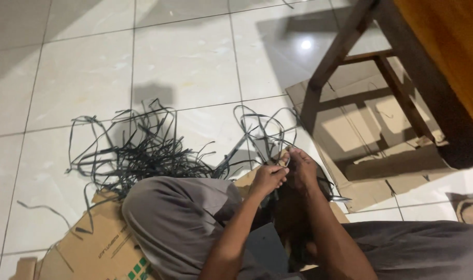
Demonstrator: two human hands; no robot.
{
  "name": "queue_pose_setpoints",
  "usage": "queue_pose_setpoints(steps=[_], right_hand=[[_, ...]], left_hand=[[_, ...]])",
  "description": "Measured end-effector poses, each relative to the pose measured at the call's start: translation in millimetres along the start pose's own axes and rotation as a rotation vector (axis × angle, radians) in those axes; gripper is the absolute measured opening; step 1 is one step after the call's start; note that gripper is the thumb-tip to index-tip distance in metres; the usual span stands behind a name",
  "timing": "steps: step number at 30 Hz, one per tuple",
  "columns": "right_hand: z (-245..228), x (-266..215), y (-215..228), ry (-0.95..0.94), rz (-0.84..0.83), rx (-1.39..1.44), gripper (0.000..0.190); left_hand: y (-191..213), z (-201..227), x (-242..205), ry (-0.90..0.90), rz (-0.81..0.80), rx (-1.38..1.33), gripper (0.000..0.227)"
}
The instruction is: Wrapping wooden table legs with cardboard and securing them with plastic straps
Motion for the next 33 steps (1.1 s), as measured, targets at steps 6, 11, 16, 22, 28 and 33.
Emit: queue_pose_setpoints(steps=[6, 11, 16, 22, 28, 33], right_hand=[[-8.6, 17.5, 62.4, 0.034, 0.157, 0.040, 0.013], [-15.4, 8.1, 82.8, 0.039, 0.227, -0.009, 0.014], [8.0, 10.4, 86.0, 0.037, 0.232, -0.124, 0.012], [43.2, 8.6, 35.5, 0.030, 0.093, -0.359, 0.013], [46.7, -22.6, -36.2, 0.080, -0.292, -0.796, 0.048], [57.3, -37.4, -58.0, 0.151, -0.438, -1.104, 0.040]], left_hand=[[-54.1, -28.1, 20.7, 0.026, -0.124, 0.049, 0.036], [-74.8, -46.7, 28.2, -0.013, -0.132, 0.113, 0.033], [-42.3, -26.9, 12.0, -0.095, -0.060, 0.322, 0.027], [52.7, -5.2, -4.4, -0.180, 0.329, 0.405, 0.028], [171.7, -19.9, -0.5, 0.019, 0.725, 0.409, 0.026], [253.1, -27.0, 3.5, 0.201, 0.869, 0.526, 0.057]])
Point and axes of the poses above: each hand's wrist, its own x-axis towards the middle knuckle, its own y-axis out of the back of the hand, z = x × y, the point moved 8 cm from there along x, towards the middle knuckle, and after that the axes turned 11 degrees about y, right-handed, at the moved point
